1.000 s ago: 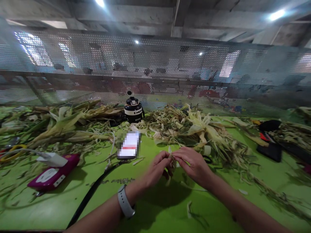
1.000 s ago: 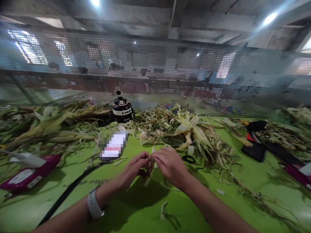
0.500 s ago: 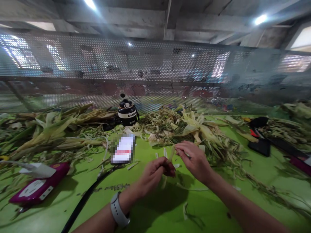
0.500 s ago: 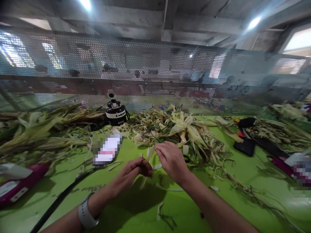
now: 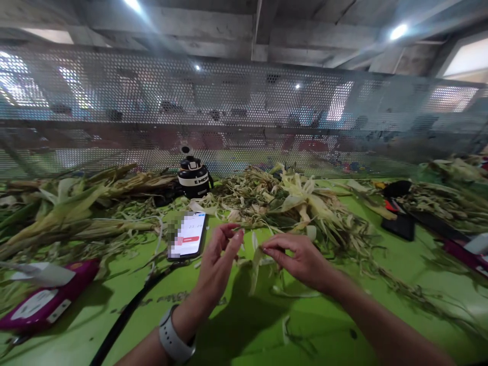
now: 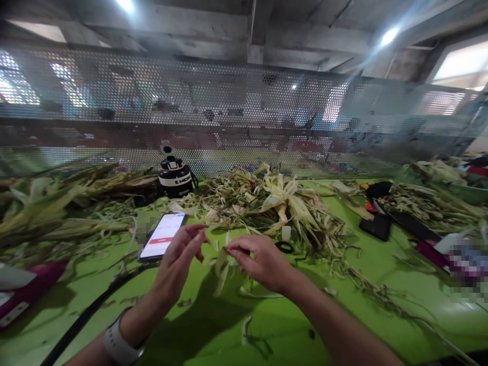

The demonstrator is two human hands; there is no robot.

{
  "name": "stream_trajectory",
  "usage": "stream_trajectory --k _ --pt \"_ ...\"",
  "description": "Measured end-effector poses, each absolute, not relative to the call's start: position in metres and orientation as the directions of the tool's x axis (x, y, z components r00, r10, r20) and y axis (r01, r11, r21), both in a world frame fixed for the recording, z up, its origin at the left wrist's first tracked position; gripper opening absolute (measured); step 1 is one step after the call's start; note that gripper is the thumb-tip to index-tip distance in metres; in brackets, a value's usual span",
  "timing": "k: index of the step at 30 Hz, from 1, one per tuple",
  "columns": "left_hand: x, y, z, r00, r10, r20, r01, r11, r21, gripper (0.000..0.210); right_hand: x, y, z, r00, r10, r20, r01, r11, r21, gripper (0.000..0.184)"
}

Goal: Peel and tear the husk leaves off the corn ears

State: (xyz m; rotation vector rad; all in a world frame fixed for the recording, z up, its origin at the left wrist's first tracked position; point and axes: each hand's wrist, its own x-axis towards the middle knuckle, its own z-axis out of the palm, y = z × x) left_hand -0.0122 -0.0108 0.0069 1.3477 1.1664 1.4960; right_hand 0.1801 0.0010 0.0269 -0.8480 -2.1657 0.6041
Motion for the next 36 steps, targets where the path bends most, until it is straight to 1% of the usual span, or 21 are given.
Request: stream_trajectory --k 2,4,5,7,9,12,14,17,19,22,26,31,36 --pt "-0.009 -0.013 0.008 -0.03 0.981 0.191 0.044 -0.19 0.981 0.045 0.178 0.001 0.023 -0.546 0.709 0.446 0.391 0.687 -0.612 0.017" --pt "-0.007 -0.015 0.009 0.074 0.994 0.078 -0.002 -0.078 0.997 0.061 0.176 0.001 0.021 -0.554 0.694 0.46 0.4 0.707 -0.584 0.017" --pt "-0.006 -0.016 0.01 0.132 0.991 0.015 -0.033 -0.011 0.999 0.065 0.176 0.002 0.021 -0.557 0.685 0.469 0.401 0.716 -0.571 0.017" --pt "-0.007 -0.017 0.011 0.242 0.967 -0.085 -0.086 0.108 0.99 0.065 0.175 0.002 0.021 -0.563 0.672 0.482 0.398 0.731 -0.554 0.017" --pt "-0.008 -0.016 0.011 0.301 0.944 -0.135 -0.129 0.18 0.975 0.061 0.175 0.003 0.021 -0.554 0.678 0.483 0.413 0.727 -0.549 0.017" --pt "-0.009 -0.014 0.009 0.31 0.937 -0.163 -0.198 0.231 0.953 0.054 0.176 0.005 0.021 -0.51 0.701 0.499 0.451 0.712 -0.539 0.017" --pt "-0.008 -0.013 0.008 0.31 0.932 -0.187 -0.215 0.261 0.941 0.045 0.176 0.006 0.019 -0.492 0.702 0.515 0.466 0.712 -0.526 0.017" --pt "-0.005 -0.013 0.007 0.3 0.938 -0.173 -0.208 0.241 0.948 0.028 0.177 0.007 0.017 -0.48 0.692 0.539 0.474 0.721 -0.505 0.016" --pt "-0.002 -0.013 0.006 0.279 0.954 -0.11 -0.174 0.163 0.971 0.023 0.177 0.007 0.015 -0.477 0.682 0.554 0.483 0.731 -0.483 0.015" --pt "0.0 -0.013 0.002 0.251 0.968 -0.005 -0.104 0.033 0.994 0.028 0.176 0.007 0.012 -0.489 0.642 0.591 0.48 0.764 -0.432 0.016" --pt "0.001 -0.011 -0.003 0.25 0.966 0.063 -0.074 -0.046 0.996 0.033 0.175 0.007 0.01 -0.481 0.611 0.629 0.481 0.784 -0.393 0.017" --pt "0.002 -0.011 -0.004 0.21 0.976 0.055 -0.014 -0.053 0.999 0.025 0.174 0.008 0.012 -0.464 0.601 0.65 0.492 0.786 -0.375 0.016" --pt "0.001 -0.011 -0.004 0.248 0.968 0.039 0.007 -0.042 0.999 0.029 0.174 0.008 0.014 -0.462 0.592 0.66 0.469 0.795 -0.385 0.016"
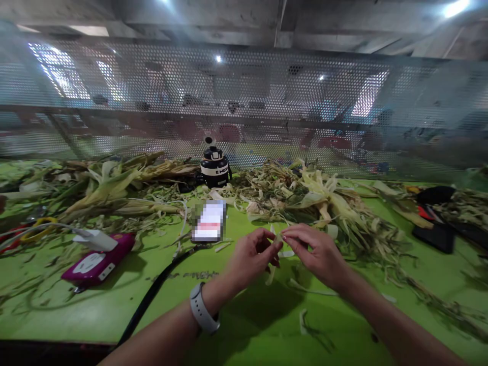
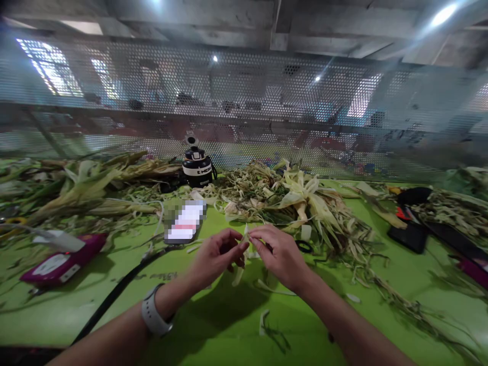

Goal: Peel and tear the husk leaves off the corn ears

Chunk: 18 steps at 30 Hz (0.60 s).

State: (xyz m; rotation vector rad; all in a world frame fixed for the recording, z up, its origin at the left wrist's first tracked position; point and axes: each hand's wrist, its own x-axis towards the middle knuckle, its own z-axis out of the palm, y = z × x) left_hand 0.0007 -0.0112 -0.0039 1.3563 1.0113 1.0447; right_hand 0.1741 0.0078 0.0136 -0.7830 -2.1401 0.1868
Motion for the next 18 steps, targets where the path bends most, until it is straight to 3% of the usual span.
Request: stream_trajectory --k 9,18 --pt "0.0012 -0.0129 -0.004 0.308 0.95 -0.041 -0.131 0.085 0.988 0.029 0.1742 0.0075 0.0111 -0.492 0.58 0.649 0.45 0.808 -0.381 0.015" --pt "0.003 -0.0147 -0.0035 0.308 0.951 0.006 -0.055 0.012 0.998 0.033 0.1726 0.0048 0.0083 -0.534 0.531 0.658 0.484 0.83 -0.277 0.02"
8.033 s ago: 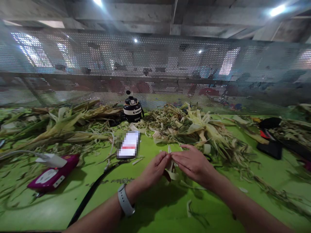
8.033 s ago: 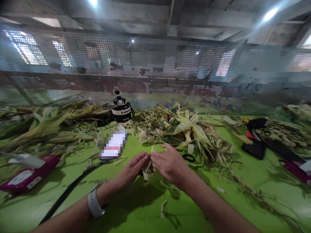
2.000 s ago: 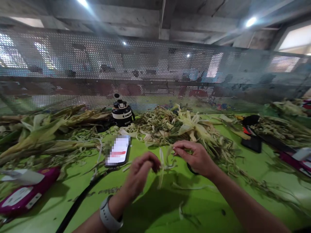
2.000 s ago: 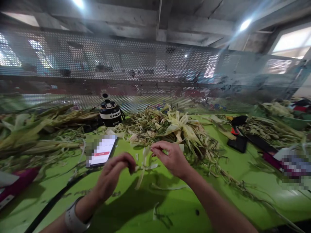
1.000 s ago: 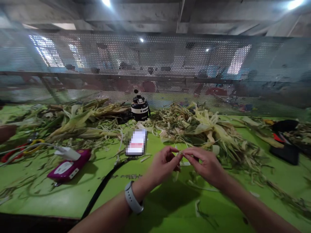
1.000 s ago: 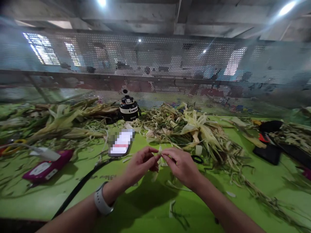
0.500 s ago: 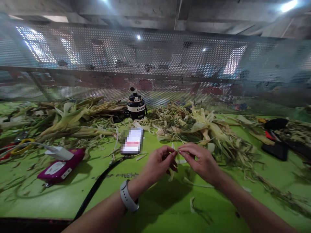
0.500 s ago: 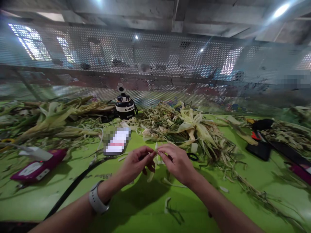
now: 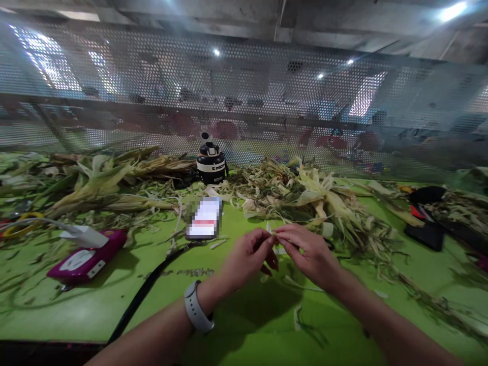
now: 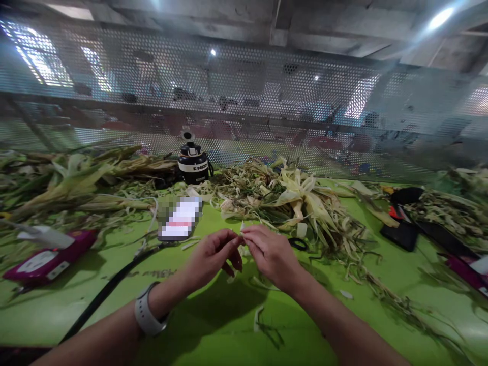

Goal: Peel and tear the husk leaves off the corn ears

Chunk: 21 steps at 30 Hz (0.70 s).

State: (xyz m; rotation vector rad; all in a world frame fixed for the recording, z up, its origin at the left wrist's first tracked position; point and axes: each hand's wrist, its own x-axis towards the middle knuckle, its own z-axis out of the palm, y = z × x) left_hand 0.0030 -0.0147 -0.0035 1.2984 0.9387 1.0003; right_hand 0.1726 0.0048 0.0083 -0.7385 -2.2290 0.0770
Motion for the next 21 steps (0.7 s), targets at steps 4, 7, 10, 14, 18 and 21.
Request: stream_trajectory --k 4,7,10,14,18,21 --pt "0.004 -0.018 -0.003 0.277 0.956 0.099 -0.008 -0.101 0.995 0.03 0.17 0.001 0.007 -0.535 0.499 0.682 0.53 0.827 -0.188 0.021" --pt "0.004 -0.02 -0.001 0.264 0.955 0.134 0.006 -0.14 0.99 0.029 0.169 -0.002 0.004 -0.58 0.439 0.686 0.573 0.819 -0.04 0.024" --pt "0.005 -0.021 0.001 0.27 0.959 0.087 -0.054 -0.075 0.996 0.029 0.168 -0.005 0.0 -0.626 0.404 0.667 0.616 0.78 0.106 0.028" --pt "0.006 -0.019 0.0 0.243 0.969 0.031 -0.115 -0.003 0.993 0.028 0.165 -0.007 -0.003 -0.657 0.381 0.65 0.65 0.723 0.234 0.027" --pt "0.005 -0.018 -0.001 0.223 0.975 0.013 -0.161 0.024 0.987 0.026 0.163 -0.008 0.001 -0.658 0.345 0.669 0.644 0.718 0.264 0.028" --pt "0.004 -0.016 0.0 0.229 0.973 -0.017 -0.187 0.061 0.98 0.029 0.164 -0.008 0.003 -0.655 0.35 0.67 0.644 0.722 0.252 0.029"
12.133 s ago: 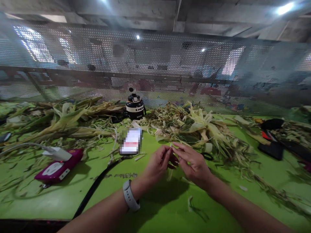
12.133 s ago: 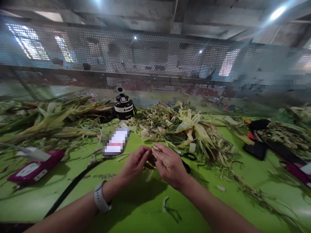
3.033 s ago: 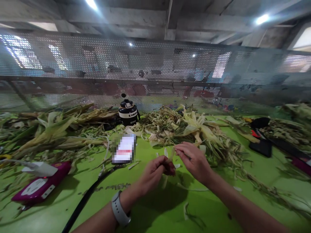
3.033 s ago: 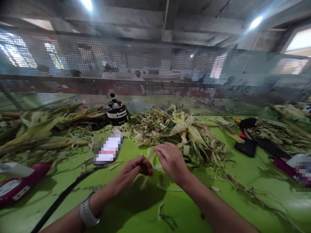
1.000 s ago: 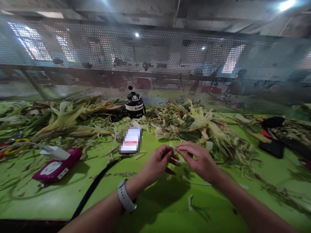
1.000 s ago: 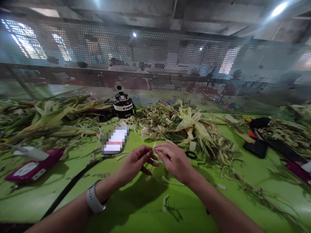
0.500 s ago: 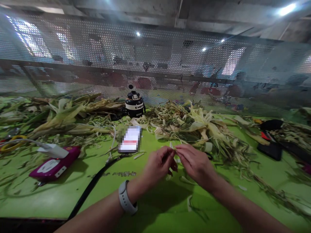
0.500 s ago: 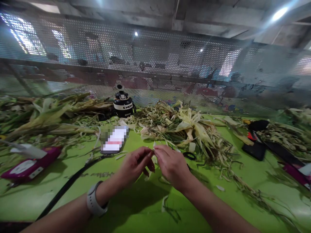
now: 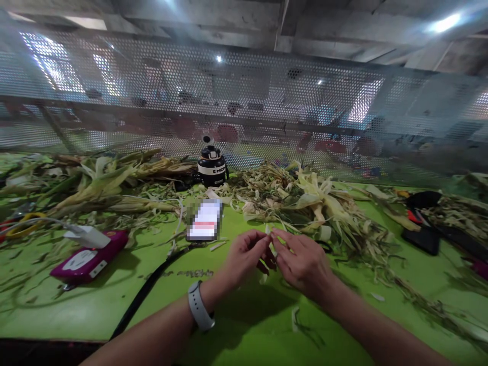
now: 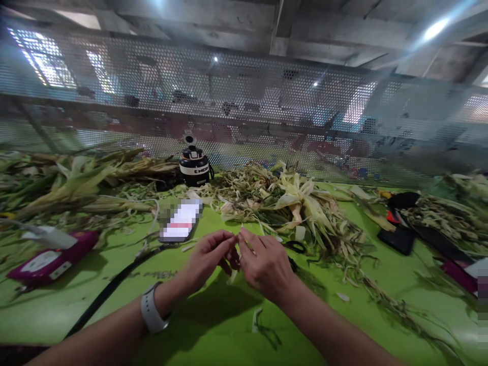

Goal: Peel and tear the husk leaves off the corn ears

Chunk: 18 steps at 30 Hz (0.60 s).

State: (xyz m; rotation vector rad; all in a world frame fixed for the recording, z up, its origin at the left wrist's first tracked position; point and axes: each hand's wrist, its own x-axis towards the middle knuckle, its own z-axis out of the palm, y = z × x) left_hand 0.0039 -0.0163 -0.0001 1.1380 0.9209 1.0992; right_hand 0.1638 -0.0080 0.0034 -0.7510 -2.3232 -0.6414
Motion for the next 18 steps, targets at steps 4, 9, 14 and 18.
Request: stream_trajectory --k 4,9,14,18 --pt "0.003 -0.012 -0.003 0.255 0.967 -0.029 -0.205 0.083 0.975 0.033 0.166 -0.005 0.003 -0.598 0.409 0.689 0.618 0.783 0.071 0.03" --pt "0.003 -0.012 -0.003 0.335 0.942 -0.011 -0.214 0.087 0.973 0.033 0.174 0.004 0.012 -0.428 0.613 0.664 0.405 0.787 -0.465 0.021" --pt "0.003 -0.016 0.0 0.378 0.926 0.012 -0.223 0.078 0.972 0.032 0.179 0.014 0.015 -0.476 0.708 0.522 0.279 0.684 -0.674 0.025" --pt "0.004 -0.015 -0.004 0.359 0.932 0.048 -0.217 0.034 0.976 0.034 0.175 0.017 0.007 -0.451 0.705 0.547 0.274 0.693 -0.667 0.018"
